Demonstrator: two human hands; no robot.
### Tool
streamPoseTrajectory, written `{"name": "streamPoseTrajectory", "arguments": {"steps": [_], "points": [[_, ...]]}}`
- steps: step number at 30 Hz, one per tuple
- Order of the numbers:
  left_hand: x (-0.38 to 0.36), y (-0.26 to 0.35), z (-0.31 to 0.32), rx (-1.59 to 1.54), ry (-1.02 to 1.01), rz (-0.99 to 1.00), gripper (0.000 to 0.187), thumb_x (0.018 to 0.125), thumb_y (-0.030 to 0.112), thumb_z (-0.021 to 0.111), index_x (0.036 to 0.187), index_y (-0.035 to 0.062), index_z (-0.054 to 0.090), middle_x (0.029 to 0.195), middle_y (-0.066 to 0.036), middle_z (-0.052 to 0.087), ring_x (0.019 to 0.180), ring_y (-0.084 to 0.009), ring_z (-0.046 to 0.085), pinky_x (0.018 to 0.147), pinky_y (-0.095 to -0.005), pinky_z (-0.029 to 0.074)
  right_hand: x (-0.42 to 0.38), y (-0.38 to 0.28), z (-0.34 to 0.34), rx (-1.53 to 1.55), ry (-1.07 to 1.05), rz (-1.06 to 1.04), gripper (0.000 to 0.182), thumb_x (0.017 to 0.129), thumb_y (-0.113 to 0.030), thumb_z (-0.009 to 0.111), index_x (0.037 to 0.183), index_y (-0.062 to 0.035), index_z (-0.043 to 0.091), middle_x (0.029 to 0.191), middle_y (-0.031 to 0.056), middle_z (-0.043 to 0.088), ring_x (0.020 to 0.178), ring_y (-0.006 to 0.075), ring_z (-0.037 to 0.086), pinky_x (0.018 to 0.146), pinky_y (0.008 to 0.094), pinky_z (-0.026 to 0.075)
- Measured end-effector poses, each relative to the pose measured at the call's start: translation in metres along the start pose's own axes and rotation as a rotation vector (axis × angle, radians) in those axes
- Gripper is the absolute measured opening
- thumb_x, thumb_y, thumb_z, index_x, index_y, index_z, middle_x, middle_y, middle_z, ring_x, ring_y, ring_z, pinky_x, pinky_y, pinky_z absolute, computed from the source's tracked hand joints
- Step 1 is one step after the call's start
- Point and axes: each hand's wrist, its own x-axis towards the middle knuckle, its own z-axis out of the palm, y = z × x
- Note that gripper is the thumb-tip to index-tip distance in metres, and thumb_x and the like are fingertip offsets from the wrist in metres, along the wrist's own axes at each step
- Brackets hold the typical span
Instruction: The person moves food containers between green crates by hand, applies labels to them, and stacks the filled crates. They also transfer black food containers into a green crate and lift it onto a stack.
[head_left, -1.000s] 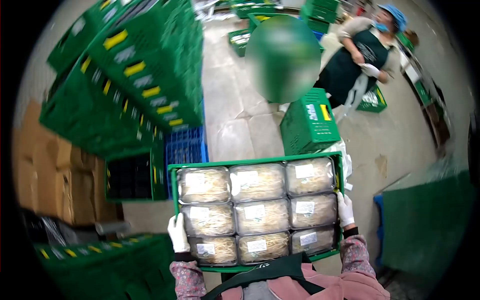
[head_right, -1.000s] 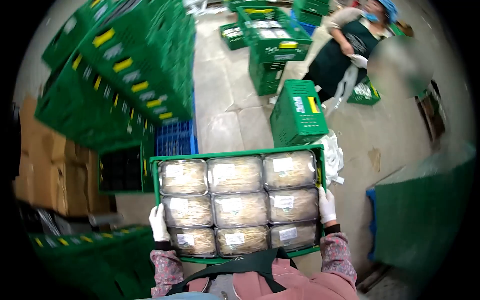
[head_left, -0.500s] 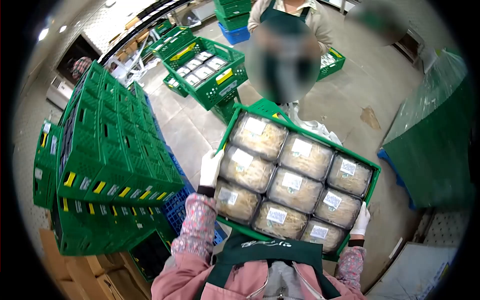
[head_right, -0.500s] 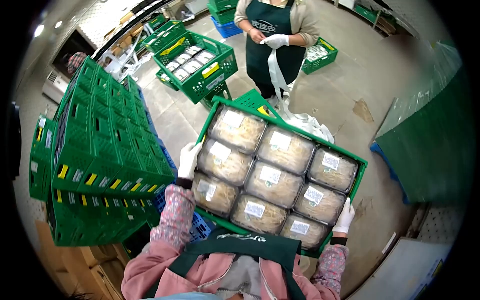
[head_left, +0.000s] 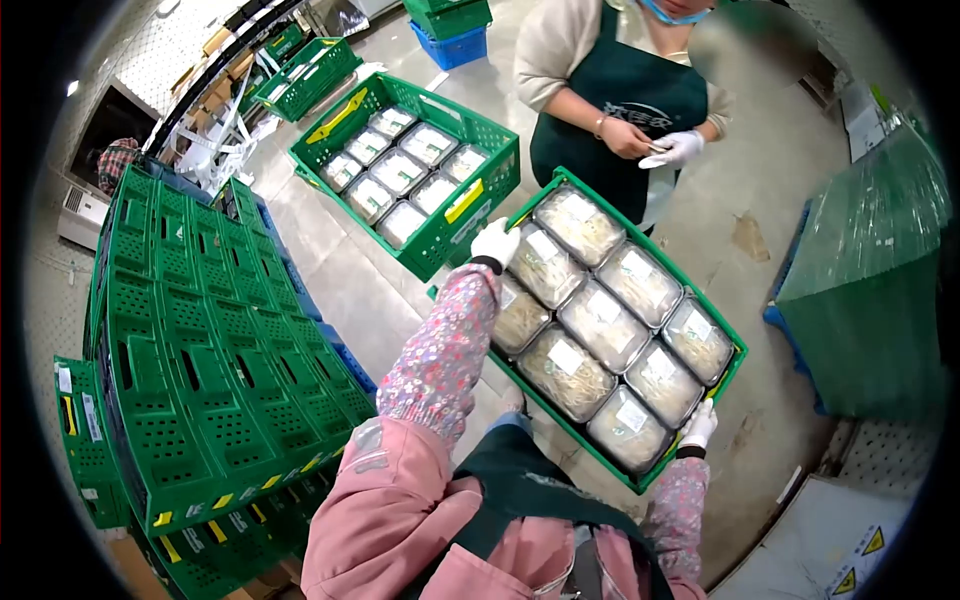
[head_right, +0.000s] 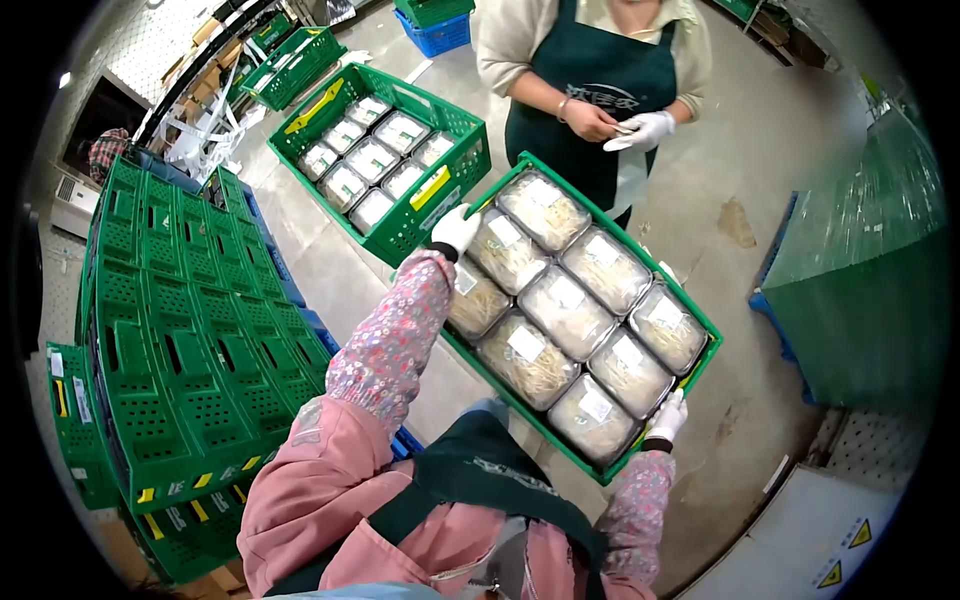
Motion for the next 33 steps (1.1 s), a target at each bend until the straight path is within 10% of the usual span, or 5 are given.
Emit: {"name": "streamPoseTrajectory", "arguments": {"steps": [8,12,13,24,33], "points": [[-0.031,-0.018,0.019,-0.168,0.339,0.311,0.046,0.081,0.023,0.055,0.125,0.0112,0.049,0.115,-0.016,0.056,0.106,-0.0342,0.051,0.092,-0.0422,0.041,0.021,0.029,-0.029,-0.105,0.062,0.021,0.045,0.091,-0.043,0.048,0.103,0.0002,0.053,0.059,-0.0003,0.043,0.046,0.0102,0.036,0.039,0.0280,0.029],[-0.141,-0.006,-0.010,-0.333,0.434,0.210,0.034,0.081,0.017,0.053,0.113,0.0075,0.057,0.114,-0.016,0.056,0.109,-0.0338,0.049,0.096,-0.0410,0.038,0.038,0.018,-0.080,-0.261,-0.137,0.091,0.060,0.091,-0.043,0.048,0.127,0.0043,0.045,0.128,0.0183,0.048,0.110,0.0278,0.048,0.097,0.0407,0.036],[-0.182,-0.004,-0.011,-0.302,0.490,0.167,0.034,0.082,0.016,0.052,0.115,0.0077,0.056,0.114,-0.016,0.056,0.109,-0.0330,0.049,0.096,-0.0400,0.037,0.038,0.023,-0.091,-0.350,-0.094,-0.282,0.065,0.086,-0.055,0.045,0.118,0.0016,0.054,0.105,0.0192,0.059,0.089,0.0265,0.057,0.077,0.0406,0.048],[-0.575,-0.153,0.115,-0.219,0.275,-0.754,0.034,0.079,0.034,0.053,0.096,0.0071,0.064,0.099,-0.017,0.063,0.095,-0.0356,0.057,0.084,-0.0416,0.044,0.001,0.019,-0.023,-0.586,-0.307,-0.403,0.064,0.082,-0.043,0.061,0.118,0.0078,0.049,0.111,0.0198,0.057,0.095,0.0272,0.057,0.085,0.0350,0.046],[-0.570,-0.137,0.098,-0.229,0.515,-0.710,0.035,0.087,0.035,0.050,0.101,0.0049,0.062,0.103,-0.017,0.062,0.098,-0.0343,0.055,0.086,-0.0403,0.043,-0.011,0.030,-0.031,-0.569,-0.374,-0.396,0.065,0.078,-0.041,0.067,0.115,0.0092,0.049,0.105,0.0187,0.060,0.090,0.0243,0.059,0.081,0.0330,0.048]]}}
